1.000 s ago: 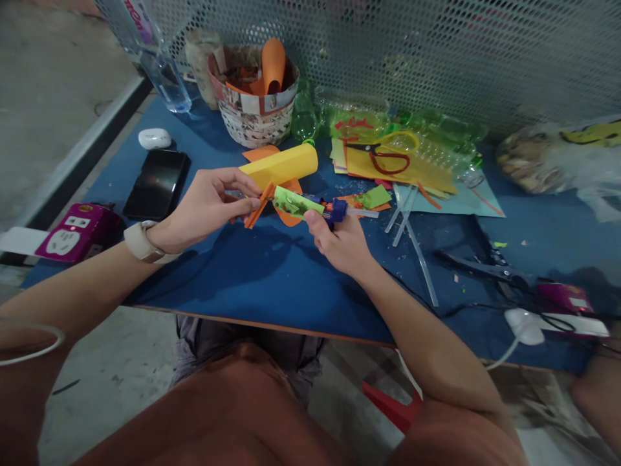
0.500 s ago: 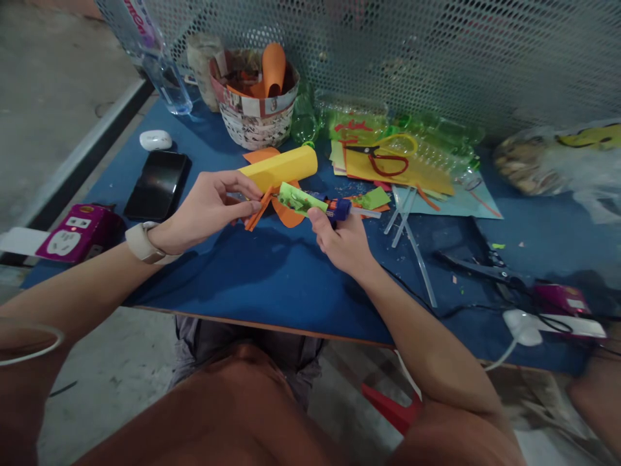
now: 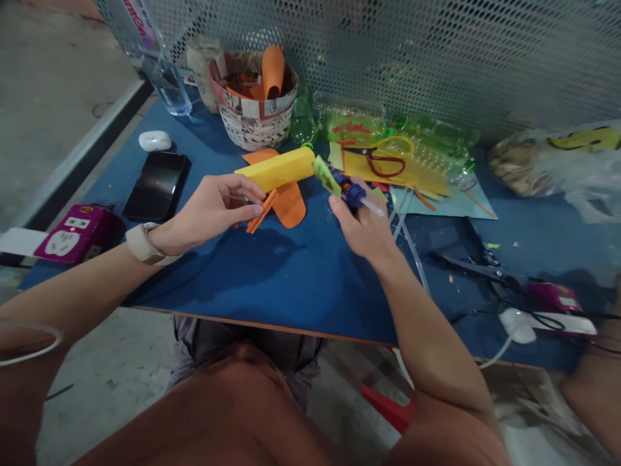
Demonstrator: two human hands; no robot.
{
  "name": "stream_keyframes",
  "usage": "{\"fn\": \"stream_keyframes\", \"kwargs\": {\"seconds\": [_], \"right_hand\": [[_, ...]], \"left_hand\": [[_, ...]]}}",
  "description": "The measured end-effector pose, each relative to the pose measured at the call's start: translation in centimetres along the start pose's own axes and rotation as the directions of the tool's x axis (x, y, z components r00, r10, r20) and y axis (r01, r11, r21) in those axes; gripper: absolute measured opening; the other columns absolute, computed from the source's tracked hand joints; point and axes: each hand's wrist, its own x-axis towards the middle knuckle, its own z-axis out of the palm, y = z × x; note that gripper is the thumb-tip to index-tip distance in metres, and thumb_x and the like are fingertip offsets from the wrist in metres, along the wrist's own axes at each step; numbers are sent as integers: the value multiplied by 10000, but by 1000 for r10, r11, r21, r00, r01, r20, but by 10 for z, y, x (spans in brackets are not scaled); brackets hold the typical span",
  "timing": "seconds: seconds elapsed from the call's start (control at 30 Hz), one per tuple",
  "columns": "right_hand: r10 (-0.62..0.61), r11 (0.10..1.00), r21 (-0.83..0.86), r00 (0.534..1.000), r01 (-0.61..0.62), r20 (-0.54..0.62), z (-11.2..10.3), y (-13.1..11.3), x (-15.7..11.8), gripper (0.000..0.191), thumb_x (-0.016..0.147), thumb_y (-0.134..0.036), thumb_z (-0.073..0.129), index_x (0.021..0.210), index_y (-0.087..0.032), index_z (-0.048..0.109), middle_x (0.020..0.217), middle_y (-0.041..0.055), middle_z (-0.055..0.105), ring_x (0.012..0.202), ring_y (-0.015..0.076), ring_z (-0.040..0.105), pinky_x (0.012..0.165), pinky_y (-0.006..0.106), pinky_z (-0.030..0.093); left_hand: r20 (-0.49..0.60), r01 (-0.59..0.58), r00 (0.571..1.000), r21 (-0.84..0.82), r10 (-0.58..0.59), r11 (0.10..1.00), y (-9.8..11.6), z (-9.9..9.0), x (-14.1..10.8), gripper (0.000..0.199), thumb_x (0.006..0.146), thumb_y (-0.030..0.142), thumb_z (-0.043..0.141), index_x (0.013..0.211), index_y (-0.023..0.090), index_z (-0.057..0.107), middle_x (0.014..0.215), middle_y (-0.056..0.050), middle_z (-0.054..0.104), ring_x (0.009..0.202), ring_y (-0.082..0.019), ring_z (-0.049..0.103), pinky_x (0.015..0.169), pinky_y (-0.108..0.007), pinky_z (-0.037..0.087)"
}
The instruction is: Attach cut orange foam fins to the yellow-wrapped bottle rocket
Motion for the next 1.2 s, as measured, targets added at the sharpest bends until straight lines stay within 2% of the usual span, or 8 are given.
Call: {"fn": "stream_keyframes", "kwargs": {"seconds": [0.07, 0.2, 0.43, 0.6, 0.8, 0.9, 1.03, 1.2], "right_hand": [[-23, 991, -128, 999, 28, 37, -17, 8, 7, 137, 1039, -304, 761, 1080, -277, 633, 1030, 85, 707, 915, 288, 675, 875, 459, 547], [5, 938, -339, 975, 73, 224, -43, 31, 16, 387, 906, -19, 680, 1247, -197, 639, 1334, 211, 707, 1076, 281, 684, 938, 459, 519], [40, 931, -360, 964, 60, 262, -49, 93, 31, 505, 663, 85, 767, 1062, -218, 709, 1120, 136, 732, 946, 235, 636, 860, 423, 510], [69, 927, -373, 956, 45, 286, -50, 102, 31, 457, 642, -12, 776, 1033, -242, 730, 1129, 121, 732, 1010, 297, 667, 924, 489, 569], [13, 948, -317, 989, 36, 148, -41, 52, 22, 366, 762, -105, 794, 1103, -232, 750, 1224, 160, 710, 1179, 349, 674, 1049, 529, 538], [-58, 998, 26, 998, 57, 19, -17, 7, 10, 146, 878, -259, 795, 974, -253, 685, 1024, 90, 720, 907, 248, 665, 903, 457, 566], [-31, 862, 499, 976, -83, 216, 30, -45, -21, 390, 896, -522, 889, 1063, -279, 635, 1004, 34, 740, 909, 233, 738, 880, 419, 633], [-29, 743, 640, 945, -197, 325, 71, -63, -47, 680, 804, -633, 1054, 1098, -291, 544, 1036, 14, 761, 890, 217, 762, 838, 410, 682]], "left_hand": [[9, -11, 1000, -7, 11, 1000, -2, 0, 0, 216, 921, 335, 949, 1057, 189, 867, 1063, -110, 877, 977, -221, 845, 712, -279, 669], [55, -15, 998, -5, 16, 1000, -5, 0, 1, 203, 954, 308, 935, 1101, 189, 860, 1109, -120, 876, 954, -213, 826, 727, -294, 685], [82, 11, 997, -11, -10, 1000, -10, 1, 1, 250, 990, 327, 923, 1194, 191, 873, 1111, -115, 866, 849, -176, 790, 714, -300, 688], [128, 31, 991, -63, -23, 997, -8, 4, 0, 207, 1018, 318, 884, 1186, 200, 854, 972, -77, 821, 726, -152, 740, 637, -292, 664], [199, 40, 980, -120, -15, 992, -5, 6, -2, 124, 1055, 297, 839, 1146, 215, 818, 864, -42, 723, 705, -146, 713, 595, -263, 623], [190, 35, 982, -143, -7, 989, -5, 8, -1, 146, 1068, 298, 815, 1190, 218, 818, 882, -39, 733, 708, -142, 703, 632, -269, 626], [182, -3, 983, -159, 32, 987, -7, 13, -1, 175, 1041, 323, 827, 1163, 197, 812, 1037, -64, 797, 789, -145, 713, 734, -285, 648], [173, -60, 981, -135, 83, 989, -11, 19, -5, 213, 1046, 330, 813, 1198, 181, 819, 1266, -97, 842, 1162, -218, 780, 1076, -354, 646]]}}
